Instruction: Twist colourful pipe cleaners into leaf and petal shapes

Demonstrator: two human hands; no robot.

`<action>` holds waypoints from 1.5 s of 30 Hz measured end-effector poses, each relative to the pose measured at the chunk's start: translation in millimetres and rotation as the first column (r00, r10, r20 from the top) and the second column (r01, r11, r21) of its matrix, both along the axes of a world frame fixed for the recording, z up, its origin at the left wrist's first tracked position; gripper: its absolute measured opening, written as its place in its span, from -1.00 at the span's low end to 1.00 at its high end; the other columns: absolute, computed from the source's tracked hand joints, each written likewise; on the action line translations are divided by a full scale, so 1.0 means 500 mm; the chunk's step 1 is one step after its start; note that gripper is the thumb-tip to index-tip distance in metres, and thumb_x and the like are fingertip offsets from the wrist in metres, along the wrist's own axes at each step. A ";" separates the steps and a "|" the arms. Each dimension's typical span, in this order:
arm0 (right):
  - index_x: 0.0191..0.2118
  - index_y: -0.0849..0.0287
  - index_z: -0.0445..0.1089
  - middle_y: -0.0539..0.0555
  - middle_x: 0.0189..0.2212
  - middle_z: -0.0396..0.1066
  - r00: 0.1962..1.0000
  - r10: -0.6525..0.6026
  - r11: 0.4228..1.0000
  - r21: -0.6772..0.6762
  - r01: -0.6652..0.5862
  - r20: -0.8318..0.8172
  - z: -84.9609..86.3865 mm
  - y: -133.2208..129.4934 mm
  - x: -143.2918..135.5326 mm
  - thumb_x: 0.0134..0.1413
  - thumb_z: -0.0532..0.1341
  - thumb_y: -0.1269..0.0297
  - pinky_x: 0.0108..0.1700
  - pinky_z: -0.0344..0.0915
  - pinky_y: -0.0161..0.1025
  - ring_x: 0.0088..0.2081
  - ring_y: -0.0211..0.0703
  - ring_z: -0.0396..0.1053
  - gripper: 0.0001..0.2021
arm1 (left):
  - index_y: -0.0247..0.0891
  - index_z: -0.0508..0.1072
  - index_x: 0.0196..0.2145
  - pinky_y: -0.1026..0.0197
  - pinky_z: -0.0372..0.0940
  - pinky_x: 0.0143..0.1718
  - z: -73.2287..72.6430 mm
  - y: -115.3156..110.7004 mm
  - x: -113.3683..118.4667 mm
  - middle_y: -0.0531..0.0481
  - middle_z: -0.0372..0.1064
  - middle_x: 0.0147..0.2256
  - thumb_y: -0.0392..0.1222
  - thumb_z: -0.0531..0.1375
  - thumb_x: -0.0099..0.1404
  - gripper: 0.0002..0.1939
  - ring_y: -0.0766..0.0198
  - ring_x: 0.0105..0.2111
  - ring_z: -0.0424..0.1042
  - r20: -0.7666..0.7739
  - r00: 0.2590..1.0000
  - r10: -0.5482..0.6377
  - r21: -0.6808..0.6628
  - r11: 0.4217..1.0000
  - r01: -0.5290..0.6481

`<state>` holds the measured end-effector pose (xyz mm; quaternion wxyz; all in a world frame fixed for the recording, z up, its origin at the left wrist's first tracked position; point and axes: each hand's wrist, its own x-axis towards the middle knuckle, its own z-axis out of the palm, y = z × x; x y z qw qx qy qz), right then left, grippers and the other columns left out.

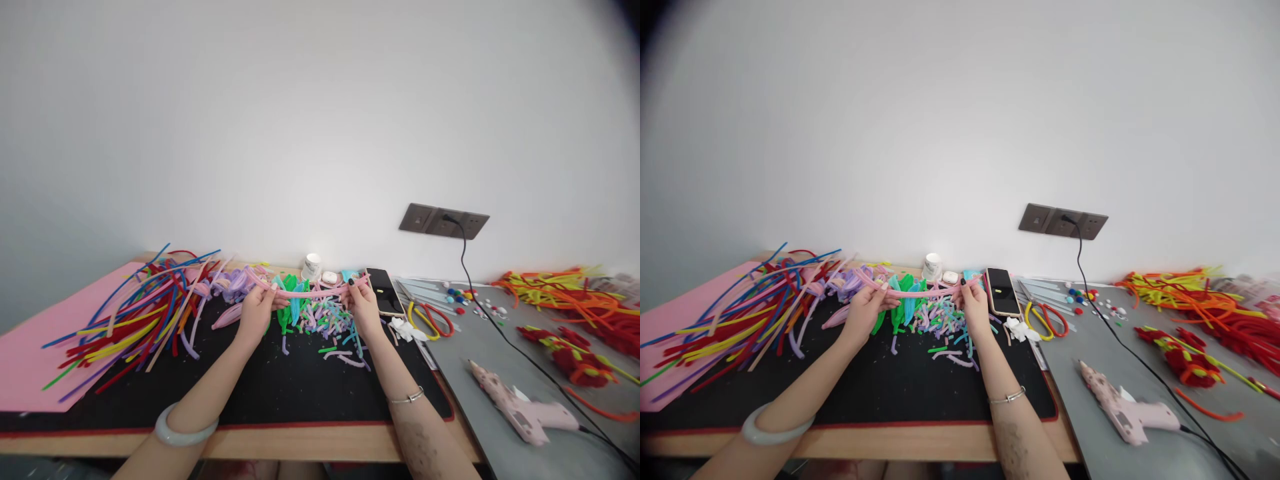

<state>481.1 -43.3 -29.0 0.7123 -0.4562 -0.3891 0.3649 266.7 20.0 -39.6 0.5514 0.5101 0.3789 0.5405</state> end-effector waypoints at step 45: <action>-0.29 0.18 0.29 -0.16 -0.68 0.23 0.990 0.119 0.992 -0.038 -0.117 0.077 0.012 -0.009 -0.003 -0.16 0.34 0.21 -0.62 0.01 -0.39 -0.69 -0.41 0.06 -0.70 | -0.24 0.31 -0.38 0.12 0.39 -0.37 0.019 -0.003 -0.008 -0.01 0.43 -0.55 -0.03 0.18 0.19 -0.78 0.19 -0.52 0.47 0.006 1.000 0.011 -0.024 1.000 -0.011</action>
